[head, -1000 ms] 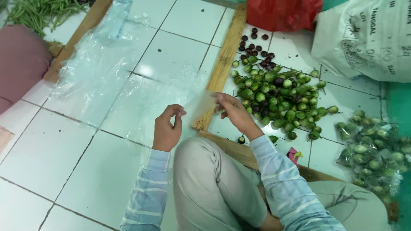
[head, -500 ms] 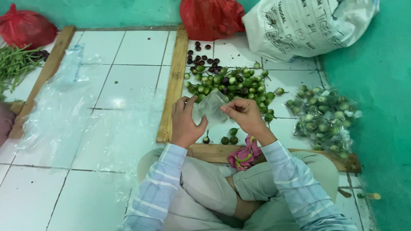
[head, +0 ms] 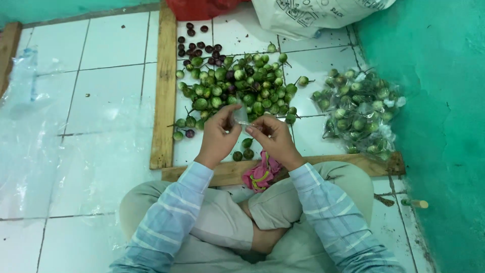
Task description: Cleaning small green vegetables with a cloth and placing them into plastic bags
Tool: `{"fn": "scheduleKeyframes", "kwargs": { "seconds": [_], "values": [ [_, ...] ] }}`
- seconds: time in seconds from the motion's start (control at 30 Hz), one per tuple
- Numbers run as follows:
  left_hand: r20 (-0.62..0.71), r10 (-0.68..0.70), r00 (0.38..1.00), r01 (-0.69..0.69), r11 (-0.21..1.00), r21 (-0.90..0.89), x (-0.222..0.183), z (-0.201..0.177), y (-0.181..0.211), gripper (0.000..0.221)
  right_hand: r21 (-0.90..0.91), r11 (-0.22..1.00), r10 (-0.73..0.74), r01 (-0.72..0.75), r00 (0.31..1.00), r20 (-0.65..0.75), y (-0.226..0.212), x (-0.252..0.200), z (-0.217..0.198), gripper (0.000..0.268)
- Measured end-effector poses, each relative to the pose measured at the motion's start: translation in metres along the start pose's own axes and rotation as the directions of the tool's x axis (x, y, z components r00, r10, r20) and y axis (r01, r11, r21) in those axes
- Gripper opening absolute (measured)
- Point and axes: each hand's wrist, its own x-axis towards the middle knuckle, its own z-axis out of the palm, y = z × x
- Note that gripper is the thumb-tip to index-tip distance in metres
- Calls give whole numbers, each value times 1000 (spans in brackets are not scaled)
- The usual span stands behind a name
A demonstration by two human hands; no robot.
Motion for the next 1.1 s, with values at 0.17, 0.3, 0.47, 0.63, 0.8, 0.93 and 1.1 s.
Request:
{"fn": "scheduleKeyframes", "kwargs": {
  "seconds": [0.17,0.3,0.47,0.63,0.8,0.93,1.1],
  "values": [
    [79,66,995,-80,979,189,-5,-1,-11,42,-68,998,-19,15,998,-59,-9,12,-4,11],
    [28,102,994,-106,953,285,-10,-3,-44,25,-113,993,-43,36,997,-61,-1,15,5,16],
    [-169,80,982,-43,977,211,2,-33,-20,29,20,992,121,-123,990,71,28,21,13,34],
    [-322,96,942,-31,979,201,2,-49,-18,29,-596,801,172,51,935,311,61,21,22,27],
    [-267,-29,963,55,994,90,2,-46,-22,28,-846,508,507,162,738,445,77,14,39,54],
    [-231,-53,971,69,996,59,1,-43,-32,26,-841,500,429,208,784,449,128,4,31,45],
    [-222,-99,970,112,993,48,-1,-37,-32,28,-782,618,478,-86,831,286,100,14,23,45]
  ]
}}
